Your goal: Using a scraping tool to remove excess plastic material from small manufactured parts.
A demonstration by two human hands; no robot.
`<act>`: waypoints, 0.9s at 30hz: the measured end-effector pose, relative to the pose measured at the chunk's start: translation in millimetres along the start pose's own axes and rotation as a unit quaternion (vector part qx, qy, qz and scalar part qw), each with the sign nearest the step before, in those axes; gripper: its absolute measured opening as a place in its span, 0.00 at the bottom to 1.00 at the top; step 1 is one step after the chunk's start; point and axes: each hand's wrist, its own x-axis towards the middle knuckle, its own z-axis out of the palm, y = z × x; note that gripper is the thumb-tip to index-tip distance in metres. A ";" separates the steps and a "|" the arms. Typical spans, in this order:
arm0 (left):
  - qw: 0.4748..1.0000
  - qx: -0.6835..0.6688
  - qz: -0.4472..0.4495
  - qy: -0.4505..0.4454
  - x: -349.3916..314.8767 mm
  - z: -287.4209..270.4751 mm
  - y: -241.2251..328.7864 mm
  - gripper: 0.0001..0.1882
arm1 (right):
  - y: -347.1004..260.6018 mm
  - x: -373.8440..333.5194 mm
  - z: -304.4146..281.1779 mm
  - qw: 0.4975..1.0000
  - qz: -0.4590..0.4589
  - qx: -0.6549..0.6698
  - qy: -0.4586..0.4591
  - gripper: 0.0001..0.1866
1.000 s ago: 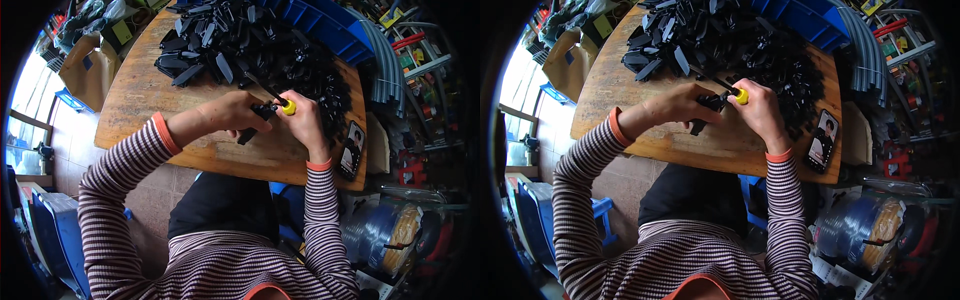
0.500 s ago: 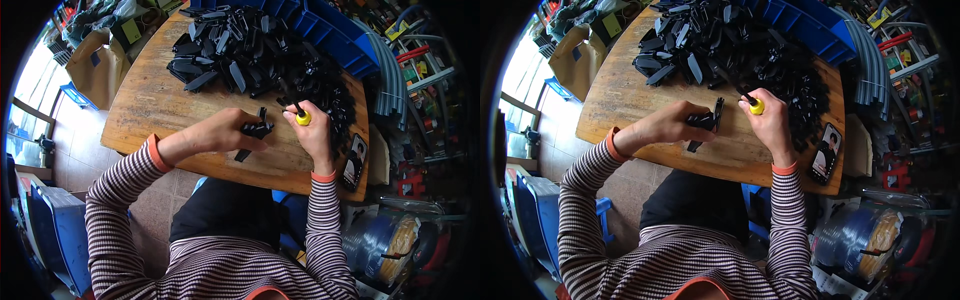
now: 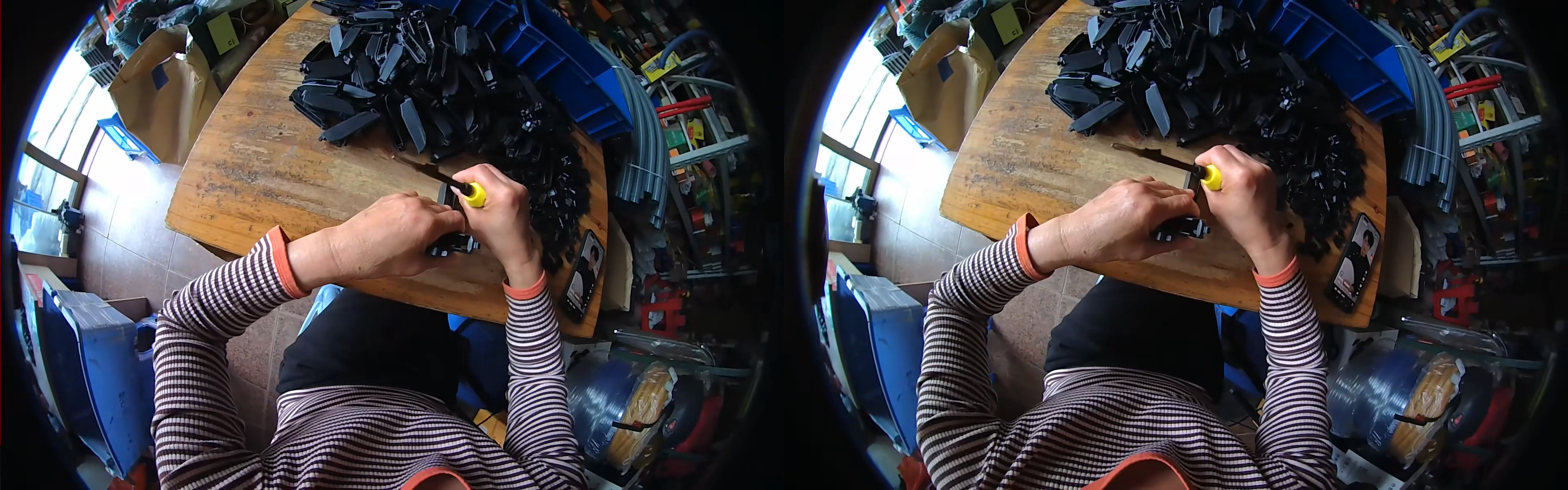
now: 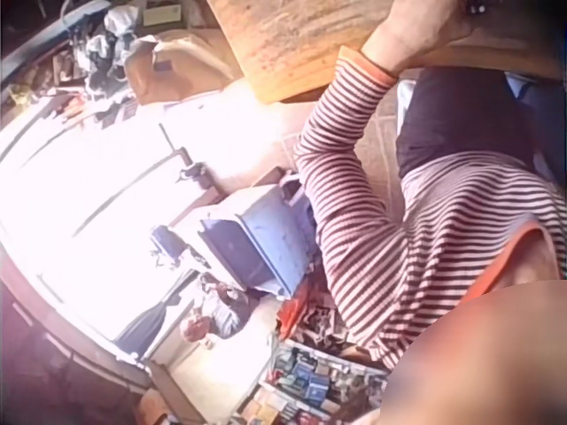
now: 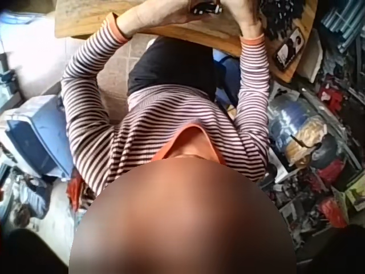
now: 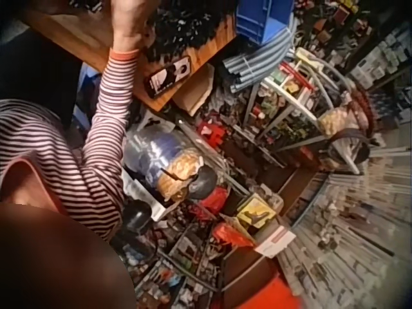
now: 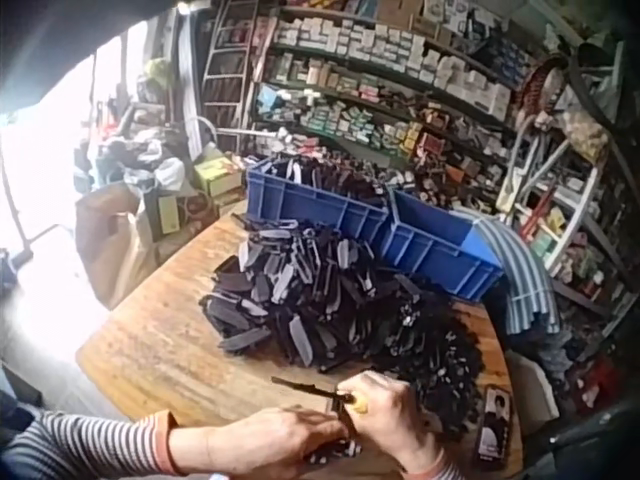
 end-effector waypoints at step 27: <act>0.999 0.004 0.015 -0.031 -1.7 -12.3 1.6 0.15 | -15.9 47.4 -8.4 0.862 0.081 0.409 0.288 0.06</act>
